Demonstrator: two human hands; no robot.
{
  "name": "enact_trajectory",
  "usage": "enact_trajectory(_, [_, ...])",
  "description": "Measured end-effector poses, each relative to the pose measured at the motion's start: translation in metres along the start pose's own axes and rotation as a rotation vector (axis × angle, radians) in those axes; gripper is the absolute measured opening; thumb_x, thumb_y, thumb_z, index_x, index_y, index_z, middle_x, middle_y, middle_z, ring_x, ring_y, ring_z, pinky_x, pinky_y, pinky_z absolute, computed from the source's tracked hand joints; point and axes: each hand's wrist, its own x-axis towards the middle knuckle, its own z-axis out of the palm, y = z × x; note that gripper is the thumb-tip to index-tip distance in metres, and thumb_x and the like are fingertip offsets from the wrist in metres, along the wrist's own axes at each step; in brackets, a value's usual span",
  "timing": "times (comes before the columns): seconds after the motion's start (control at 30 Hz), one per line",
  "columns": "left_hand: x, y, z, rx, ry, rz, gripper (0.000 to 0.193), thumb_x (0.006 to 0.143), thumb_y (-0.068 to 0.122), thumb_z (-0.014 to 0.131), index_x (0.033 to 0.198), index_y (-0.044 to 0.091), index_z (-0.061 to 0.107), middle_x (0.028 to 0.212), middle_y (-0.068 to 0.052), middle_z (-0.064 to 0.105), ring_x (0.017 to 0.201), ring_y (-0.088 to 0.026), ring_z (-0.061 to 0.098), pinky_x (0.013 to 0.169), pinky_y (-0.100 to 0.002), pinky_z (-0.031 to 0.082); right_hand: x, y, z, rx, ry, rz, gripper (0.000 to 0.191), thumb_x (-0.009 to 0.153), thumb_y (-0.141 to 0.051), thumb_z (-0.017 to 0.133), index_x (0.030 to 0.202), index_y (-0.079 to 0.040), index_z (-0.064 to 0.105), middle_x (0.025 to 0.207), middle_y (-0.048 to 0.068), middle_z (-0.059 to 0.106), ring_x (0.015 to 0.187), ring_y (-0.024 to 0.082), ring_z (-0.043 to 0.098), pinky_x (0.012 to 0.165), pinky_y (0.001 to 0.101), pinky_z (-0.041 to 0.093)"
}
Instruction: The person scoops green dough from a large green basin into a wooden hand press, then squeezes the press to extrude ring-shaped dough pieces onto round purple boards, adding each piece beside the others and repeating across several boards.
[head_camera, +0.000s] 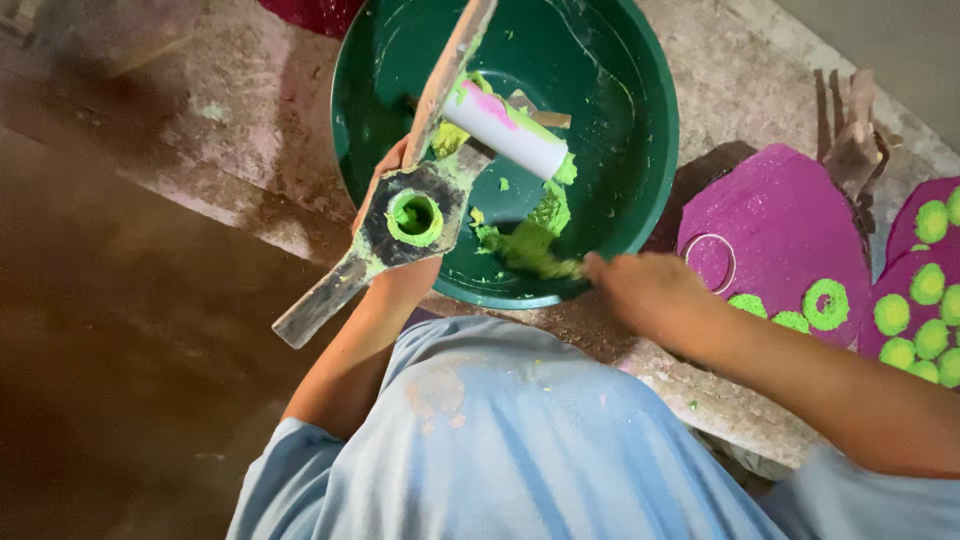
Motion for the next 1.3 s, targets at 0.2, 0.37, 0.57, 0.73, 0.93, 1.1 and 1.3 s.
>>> enact_trajectory(0.2, [0.0, 0.008, 0.003, -0.044, -0.026, -0.024, 0.05, 0.103, -0.004, 0.065, 0.15, -0.003, 0.05, 0.142, -0.012, 0.061, 0.125, -0.015, 0.063, 0.111, -0.031, 0.053, 0.038, -0.012, 0.011, 0.005, 0.289, -0.173, 0.039, 0.09, -0.009, 0.054, 0.128, -0.006, 0.058, 0.09, 0.016, 0.07, 0.079, 0.036, 0.073, 0.062, 0.0471, 0.059])
enact_trajectory(0.37, [-0.001, 0.012, 0.006, 0.216, -0.042, 0.058, 0.054, 0.101, -0.007, 0.069, 0.151, -0.002, 0.048, 0.14, -0.009, 0.061, 0.122, -0.012, 0.061, 0.108, -0.028, 0.052, 0.015, 0.007, 0.019, 0.033, 0.304, -0.166, 0.038, 0.088, -0.012, 0.056, 0.126, -0.01, 0.059, 0.084, 0.014, 0.069, 0.076, 0.036, 0.073, 0.062, 0.0479, 0.059])
enact_trajectory(0.57, [0.001, 0.012, 0.005, 0.083, -0.058, -0.015, 0.05, 0.103, -0.002, 0.066, 0.15, -0.001, 0.048, 0.137, -0.009, 0.063, 0.121, -0.012, 0.064, 0.107, -0.029, 0.054, 0.072, 0.005, 0.021, 0.036, 0.393, -0.069, 0.035, 0.09, -0.009, 0.054, 0.125, -0.007, 0.058, 0.089, 0.017, 0.07, 0.076, 0.037, 0.074, 0.062, 0.0483, 0.059])
enact_trajectory(0.73, [0.003, 0.007, 0.002, -0.029, -0.032, -0.049, 0.049, 0.105, 0.001, 0.063, 0.151, -0.003, 0.047, 0.138, -0.011, 0.061, 0.121, -0.014, 0.062, 0.107, -0.029, 0.051, 0.093, -0.033, 0.019, 0.135, 0.472, -0.195, 0.045, 0.092, -0.006, 0.051, 0.137, -0.006, 0.053, 0.087, 0.019, 0.071, 0.076, 0.038, 0.073, 0.061, 0.0498, 0.059])
enact_trajectory(0.93, [0.006, 0.0, -0.002, -0.148, -0.019, -0.022, 0.047, 0.105, 0.002, 0.062, 0.149, -0.004, 0.048, 0.138, -0.012, 0.061, 0.123, -0.016, 0.063, 0.11, -0.032, 0.051, 0.057, 0.003, -0.008, 0.04, 0.311, -0.027, 0.039, 0.094, -0.011, 0.051, 0.131, -0.02, 0.06, 0.087, 0.016, 0.07, 0.079, 0.038, 0.073, 0.063, 0.05, 0.06])
enact_trajectory(1.1, [0.009, 0.0, -0.003, -0.142, -0.023, -0.045, 0.047, 0.104, 0.003, 0.062, 0.149, -0.004, 0.049, 0.138, -0.012, 0.061, 0.123, -0.017, 0.061, 0.11, -0.032, 0.051, 0.066, 0.018, 0.008, 0.022, 0.465, 0.024, 0.024, 0.095, -0.014, 0.055, 0.118, -0.01, 0.063, 0.086, 0.015, 0.072, 0.078, 0.037, 0.074, 0.063, 0.0497, 0.06])
enact_trajectory(1.3, [0.012, -0.01, -0.012, 0.183, -0.083, 0.055, 0.058, 0.098, -0.003, 0.07, 0.15, 0.0, 0.045, 0.135, -0.007, 0.061, 0.123, -0.012, 0.059, 0.109, -0.028, 0.048, 0.111, -0.025, 0.03, 0.149, 0.548, -0.159, 0.033, 0.089, -0.01, 0.056, 0.121, -0.011, 0.062, 0.083, 0.019, 0.071, 0.075, 0.039, 0.073, 0.06, 0.0503, 0.059])
